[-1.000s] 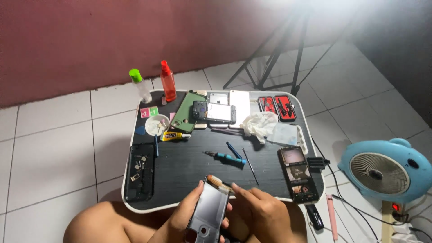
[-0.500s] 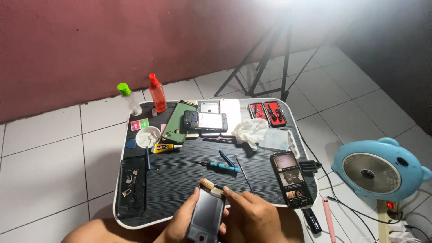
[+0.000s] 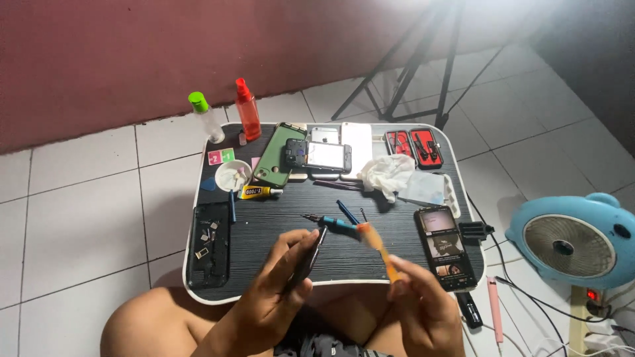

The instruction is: The person is disassembling a mobile phone and cleaning its back cover and internal parts using a screwdriver, a small brush, and a cloth.

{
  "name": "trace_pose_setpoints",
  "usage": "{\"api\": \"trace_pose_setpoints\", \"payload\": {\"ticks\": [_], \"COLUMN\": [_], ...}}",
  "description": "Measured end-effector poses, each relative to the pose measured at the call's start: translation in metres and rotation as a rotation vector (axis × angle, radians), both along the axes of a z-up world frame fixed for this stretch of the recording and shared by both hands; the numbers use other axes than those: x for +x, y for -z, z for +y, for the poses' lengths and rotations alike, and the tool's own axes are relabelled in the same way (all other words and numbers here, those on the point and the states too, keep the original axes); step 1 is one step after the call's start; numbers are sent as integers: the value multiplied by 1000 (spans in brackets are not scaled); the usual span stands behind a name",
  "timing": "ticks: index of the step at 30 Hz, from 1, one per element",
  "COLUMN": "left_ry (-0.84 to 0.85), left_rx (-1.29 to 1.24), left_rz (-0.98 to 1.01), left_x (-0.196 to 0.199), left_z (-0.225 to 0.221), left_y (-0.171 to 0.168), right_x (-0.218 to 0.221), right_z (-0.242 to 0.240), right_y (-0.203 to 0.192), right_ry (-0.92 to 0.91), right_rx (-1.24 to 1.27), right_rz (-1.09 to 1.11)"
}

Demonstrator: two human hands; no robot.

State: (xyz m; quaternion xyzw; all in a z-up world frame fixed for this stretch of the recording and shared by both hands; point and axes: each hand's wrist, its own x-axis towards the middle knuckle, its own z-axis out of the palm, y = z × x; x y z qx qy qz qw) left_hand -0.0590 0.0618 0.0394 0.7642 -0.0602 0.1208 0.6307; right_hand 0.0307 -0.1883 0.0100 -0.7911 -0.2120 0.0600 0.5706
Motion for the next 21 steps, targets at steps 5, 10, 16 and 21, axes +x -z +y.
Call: {"api": "trace_pose_setpoints", "payload": {"ticks": [5, 10, 16, 21], "left_ry": [-72, -74, -75, -61], "left_rx": [149, 146, 224, 177], "left_rz": [-103, -66, -100, -43], "left_x": [3, 2, 1, -4], "left_z": [-4, -7, -7, -7], "left_y": [-5, -10, -9, -9], "right_x": [-16, -24, -9, -27], "right_z": [23, 21, 23, 31], "right_y": [-50, -65, -45, -64], "right_ry": [-72, -83, -165, -126], "right_rx": [35, -58, -183, -110], "right_rz": [-75, -242, -434, -258]}}
